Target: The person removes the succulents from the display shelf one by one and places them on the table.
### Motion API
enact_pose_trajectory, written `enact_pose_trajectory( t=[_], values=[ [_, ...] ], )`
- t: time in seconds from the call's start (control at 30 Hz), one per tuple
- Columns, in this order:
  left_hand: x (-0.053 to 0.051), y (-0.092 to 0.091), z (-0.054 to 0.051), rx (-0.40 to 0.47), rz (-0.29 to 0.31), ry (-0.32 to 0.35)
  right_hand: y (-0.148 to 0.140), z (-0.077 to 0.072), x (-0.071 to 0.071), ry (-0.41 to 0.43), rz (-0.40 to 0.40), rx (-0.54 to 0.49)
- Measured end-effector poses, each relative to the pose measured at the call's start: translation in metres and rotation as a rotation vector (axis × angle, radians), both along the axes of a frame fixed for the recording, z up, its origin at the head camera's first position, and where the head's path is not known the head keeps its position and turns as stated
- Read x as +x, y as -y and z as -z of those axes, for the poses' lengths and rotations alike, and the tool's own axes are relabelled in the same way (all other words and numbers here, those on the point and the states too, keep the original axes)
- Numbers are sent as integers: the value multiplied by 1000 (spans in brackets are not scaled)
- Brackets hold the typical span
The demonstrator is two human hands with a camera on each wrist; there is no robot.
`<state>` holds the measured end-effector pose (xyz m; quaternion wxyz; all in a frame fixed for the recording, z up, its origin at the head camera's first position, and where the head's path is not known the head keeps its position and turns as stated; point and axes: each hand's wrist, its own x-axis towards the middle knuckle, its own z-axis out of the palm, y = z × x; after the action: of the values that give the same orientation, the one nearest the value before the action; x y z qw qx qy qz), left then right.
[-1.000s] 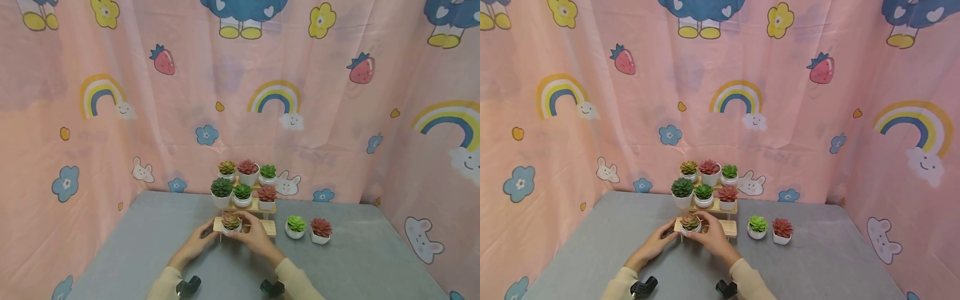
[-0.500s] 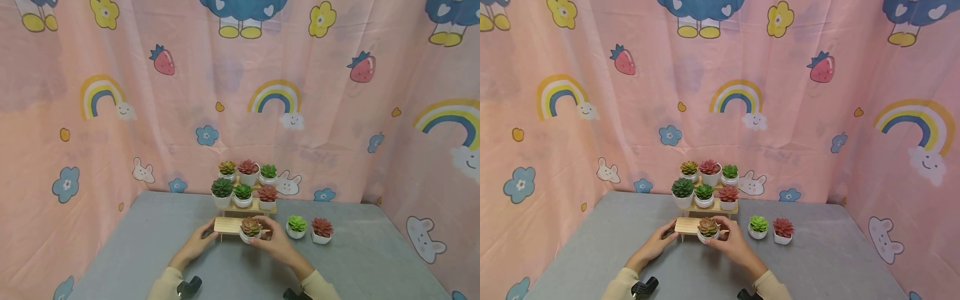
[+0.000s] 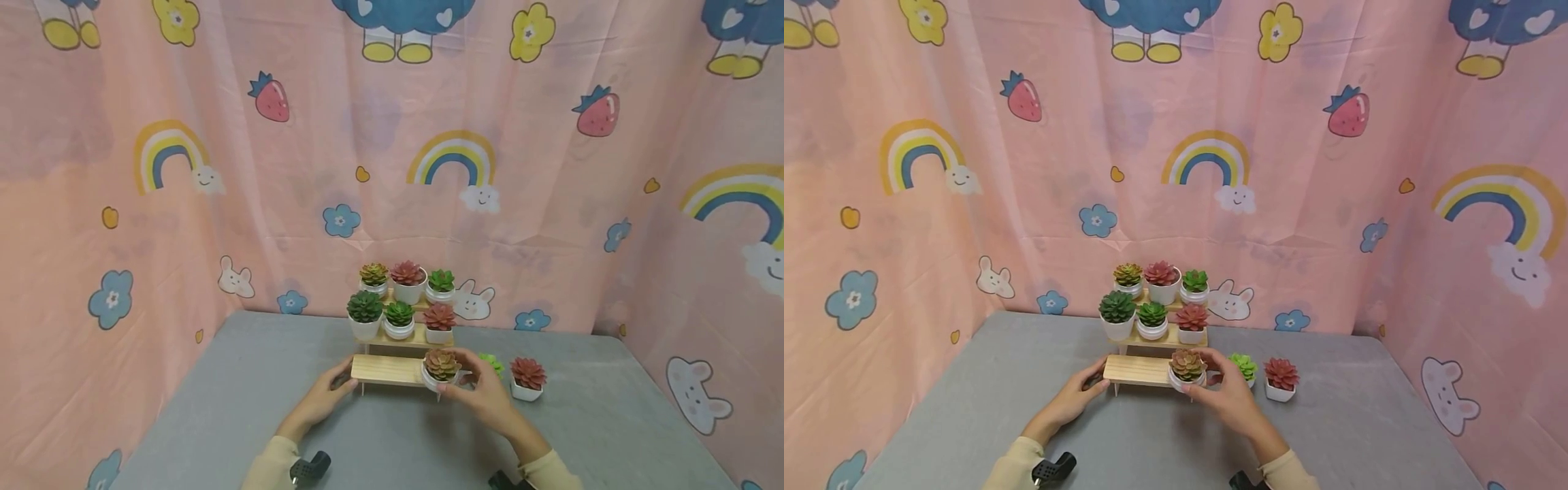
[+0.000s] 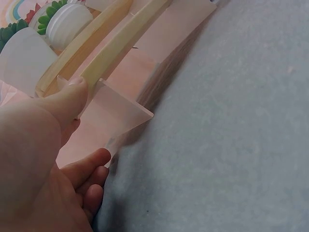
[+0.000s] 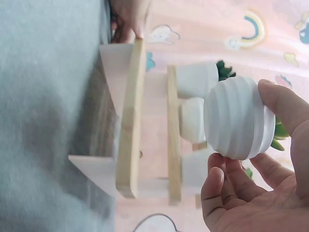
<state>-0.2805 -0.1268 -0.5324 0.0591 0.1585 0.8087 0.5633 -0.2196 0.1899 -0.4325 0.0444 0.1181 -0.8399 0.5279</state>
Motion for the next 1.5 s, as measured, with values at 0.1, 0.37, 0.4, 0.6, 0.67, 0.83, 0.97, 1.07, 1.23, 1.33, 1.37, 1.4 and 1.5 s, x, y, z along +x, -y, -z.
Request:
enact_pose_trajectory(
  t=[0.1,0.37,0.4,0.6,0.67,0.83,0.97,1.07,1.23,1.33,1.37,1.4,1.5],
  values=[
    [0,0,-1,3,0,2,-8,-2,2,-12,22,9],
    [1,0,-4,-8,7,-10,-29,-8,4,-89,66,42],
    [1,0,-5,-9,6,-10,-31,-9,4,-95,71,44],
    [1,-2,-8,-6,-2,-3,-50,-11,4,-120,115,51],
    [1,-2,-8,-4,-3,-4,-56,-11,4,-124,142,60],
    [1,-2,-5,-10,1,-8,-68,-9,5,-109,153,34],
    [3,-1,-3,-11,4,-12,-78,-6,6,-124,156,13],
    [3,-2,-3,-4,3,-17,-87,-5,6,-146,178,5],
    [3,-2,-3,-2,5,-20,-107,-4,5,-143,213,0],
    [3,-1,-3,-12,2,-12,-117,-3,6,-132,246,12],
    [3,-1,-3,-15,1,-8,-120,-3,6,-132,266,26],
    [3,-1,-3,-15,0,-5,-124,-2,5,-130,287,36],
    [2,-1,-2,-9,-5,3,-133,0,3,-125,344,69]
  ],
)
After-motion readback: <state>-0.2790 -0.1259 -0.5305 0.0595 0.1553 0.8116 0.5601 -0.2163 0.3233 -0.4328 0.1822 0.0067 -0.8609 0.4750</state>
